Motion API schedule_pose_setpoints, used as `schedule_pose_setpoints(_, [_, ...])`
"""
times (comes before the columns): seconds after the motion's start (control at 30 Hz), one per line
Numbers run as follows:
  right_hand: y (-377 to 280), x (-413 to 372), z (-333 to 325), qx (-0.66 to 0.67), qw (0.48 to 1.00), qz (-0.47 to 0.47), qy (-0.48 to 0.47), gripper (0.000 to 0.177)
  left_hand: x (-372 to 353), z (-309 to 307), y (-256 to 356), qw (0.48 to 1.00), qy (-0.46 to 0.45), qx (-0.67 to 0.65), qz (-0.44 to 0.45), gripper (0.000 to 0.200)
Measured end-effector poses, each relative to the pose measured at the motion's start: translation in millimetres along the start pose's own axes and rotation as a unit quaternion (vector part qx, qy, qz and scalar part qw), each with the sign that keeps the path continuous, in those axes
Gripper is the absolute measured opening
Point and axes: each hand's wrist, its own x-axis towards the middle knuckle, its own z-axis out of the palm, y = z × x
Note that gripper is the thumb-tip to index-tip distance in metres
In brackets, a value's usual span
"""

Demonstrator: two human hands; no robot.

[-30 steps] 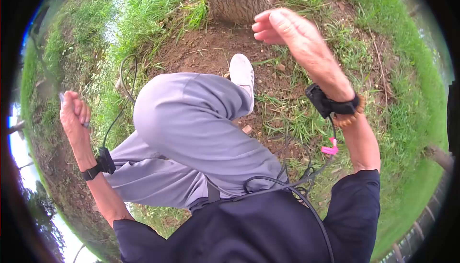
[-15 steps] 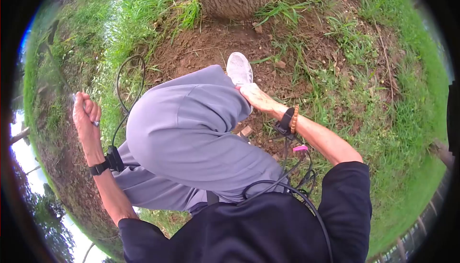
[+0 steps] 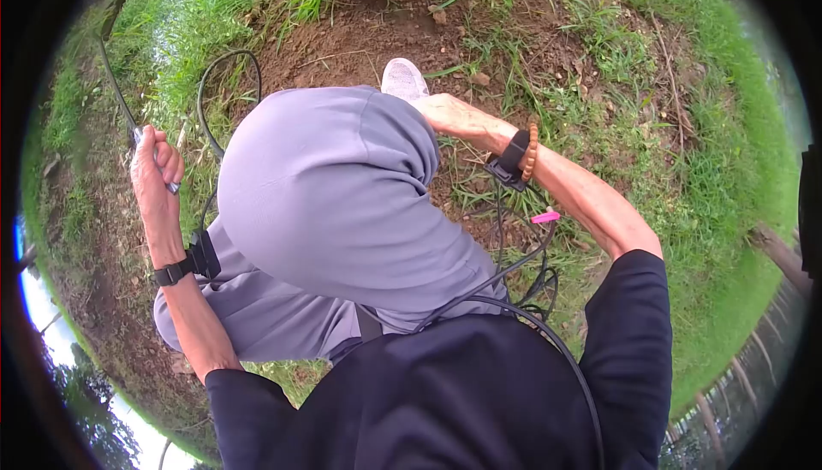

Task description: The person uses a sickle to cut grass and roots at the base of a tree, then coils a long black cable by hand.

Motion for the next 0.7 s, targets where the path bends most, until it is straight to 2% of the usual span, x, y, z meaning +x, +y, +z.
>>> schedule_pose_setpoints(0.07, [4, -2, 3, 0.149, 0.988, 0.015, 0.04, 0.048, 2, -6, -3, 1.0, 0.005, -0.008, -0.004, 0.023])
schedule_pose_setpoints(0.1, [14, 1, 10, 0.147, 0.988, 0.017, 0.039, 0.048, 2, -7, -4, 1.0, 0.005, -0.01, -0.005, 0.023])
schedule_pose_setpoints(0.17, [37, 11, 23, 0.154, 0.973, 0.103, 0.14, 0.033, 2, -12, -6, 1.0, 0.01, -0.014, -0.004, 0.023])
schedule_pose_setpoints(0.3, [86, 31, 31, -0.026, 0.983, 0.06, 0.173, 0.049, -5, -11, -7, 1.0, 0.02, -0.024, -0.002, 0.024])
schedule_pose_setpoints(0.37, [82, 28, 32, -0.046, 0.981, 0.017, 0.186, 0.049, -9, -8, -7, 0.998, 0.04, -0.032, -0.025, 0.023])
schedule_pose_setpoints(0.4, [127, 45, 34, -0.049, 0.985, 0.058, 0.152, 0.046, -10, -8, -9, 0.998, 0.042, -0.032, -0.023, 0.023])
schedule_pose_setpoints(0.43, [94, 37, 29, -0.132, 0.982, -0.069, 0.113, 0.04, -10, -10, -12, 0.998, 0.047, -0.035, -0.016, 0.023])
schedule_pose_setpoints(0.7, [51, -13, 11, -0.082, 0.991, 0.049, 0.095, 0.04, -9, -7, -31, 0.998, 0.006, -0.031, -0.058, 0.023])
